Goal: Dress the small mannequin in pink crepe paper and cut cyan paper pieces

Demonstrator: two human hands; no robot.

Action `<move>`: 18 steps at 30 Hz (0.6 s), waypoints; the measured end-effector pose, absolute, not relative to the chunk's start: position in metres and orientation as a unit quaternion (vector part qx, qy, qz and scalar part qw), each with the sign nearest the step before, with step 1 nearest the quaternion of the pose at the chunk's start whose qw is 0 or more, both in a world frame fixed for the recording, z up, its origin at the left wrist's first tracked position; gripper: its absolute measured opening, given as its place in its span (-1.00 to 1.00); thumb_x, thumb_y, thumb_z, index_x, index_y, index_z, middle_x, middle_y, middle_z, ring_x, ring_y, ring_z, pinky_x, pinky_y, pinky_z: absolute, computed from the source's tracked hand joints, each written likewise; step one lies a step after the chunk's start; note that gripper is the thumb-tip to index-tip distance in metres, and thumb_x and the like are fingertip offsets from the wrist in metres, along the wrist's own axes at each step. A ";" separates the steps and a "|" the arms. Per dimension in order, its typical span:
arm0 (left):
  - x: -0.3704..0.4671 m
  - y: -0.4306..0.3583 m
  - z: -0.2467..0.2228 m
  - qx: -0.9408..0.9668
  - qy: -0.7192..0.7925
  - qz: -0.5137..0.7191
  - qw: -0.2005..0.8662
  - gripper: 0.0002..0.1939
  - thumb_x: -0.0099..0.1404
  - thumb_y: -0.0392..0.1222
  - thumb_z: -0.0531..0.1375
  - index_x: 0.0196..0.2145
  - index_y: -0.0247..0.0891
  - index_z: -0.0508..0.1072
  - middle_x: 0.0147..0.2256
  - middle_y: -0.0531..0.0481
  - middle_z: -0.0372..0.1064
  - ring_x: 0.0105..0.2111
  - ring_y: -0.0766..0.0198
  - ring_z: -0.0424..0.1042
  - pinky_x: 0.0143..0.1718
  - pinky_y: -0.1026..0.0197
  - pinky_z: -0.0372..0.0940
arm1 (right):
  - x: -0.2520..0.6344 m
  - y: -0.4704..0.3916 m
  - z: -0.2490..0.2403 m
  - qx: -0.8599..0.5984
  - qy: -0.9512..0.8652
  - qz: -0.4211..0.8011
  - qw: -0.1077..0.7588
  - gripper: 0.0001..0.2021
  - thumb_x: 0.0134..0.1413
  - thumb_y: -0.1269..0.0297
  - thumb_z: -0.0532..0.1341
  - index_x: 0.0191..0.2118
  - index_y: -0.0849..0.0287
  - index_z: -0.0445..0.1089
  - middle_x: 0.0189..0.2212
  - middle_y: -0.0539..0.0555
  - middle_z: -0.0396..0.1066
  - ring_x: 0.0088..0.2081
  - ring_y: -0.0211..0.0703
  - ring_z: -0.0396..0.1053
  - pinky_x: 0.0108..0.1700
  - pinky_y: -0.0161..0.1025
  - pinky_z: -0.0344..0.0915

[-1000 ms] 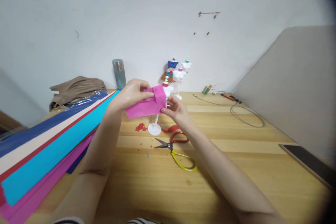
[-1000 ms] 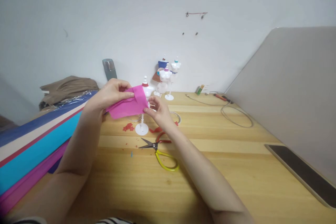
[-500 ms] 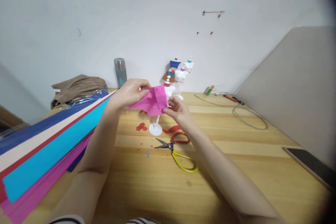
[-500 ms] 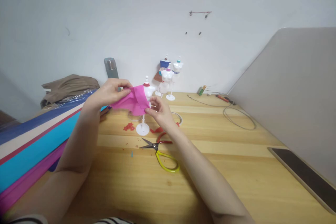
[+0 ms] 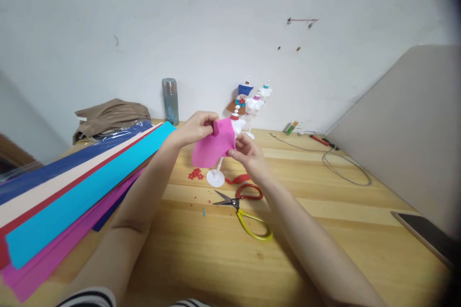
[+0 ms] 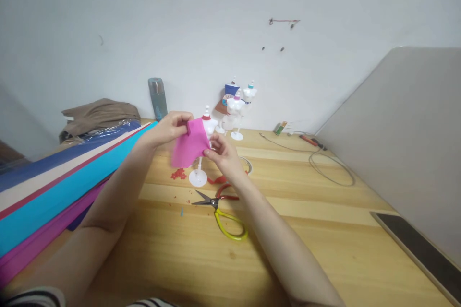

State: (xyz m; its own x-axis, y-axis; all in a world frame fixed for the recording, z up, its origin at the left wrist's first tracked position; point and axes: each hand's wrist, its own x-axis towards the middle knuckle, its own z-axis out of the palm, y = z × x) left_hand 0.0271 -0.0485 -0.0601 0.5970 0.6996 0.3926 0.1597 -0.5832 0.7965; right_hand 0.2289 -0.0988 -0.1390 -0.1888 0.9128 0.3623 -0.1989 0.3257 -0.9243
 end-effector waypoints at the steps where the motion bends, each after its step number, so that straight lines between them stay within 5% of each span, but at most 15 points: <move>1: 0.030 -0.047 -0.063 0.805 0.264 0.369 0.382 -0.90 0.00 -0.41 0.06 -0.53 -0.27 0.31 -0.52 0.10 0.23 -0.46 0.36 0.23 -0.39 0.29 0.17 | 0.229 -0.099 -0.139 -0.303 -0.589 0.496 0.562 -0.65 -0.11 0.14 0.50 -0.24 0.04 0.40 -0.29 -0.01 0.47 -0.23 -0.13 0.46 -0.10 -0.10 0.48; 18: 0.046 -0.059 -0.065 0.752 0.388 0.398 0.354 -0.75 0.13 -0.46 0.06 -0.27 -0.31 0.45 -0.36 -0.01 0.47 -0.37 0.30 0.42 -0.36 0.27 0.23 | 0.230 -0.095 -0.144 -0.331 -0.570 0.474 0.583 -0.61 -0.11 0.12 0.48 -0.18 0.02 0.37 -0.24 0.00 0.51 -0.22 -0.11 0.47 -0.05 -0.06 0.46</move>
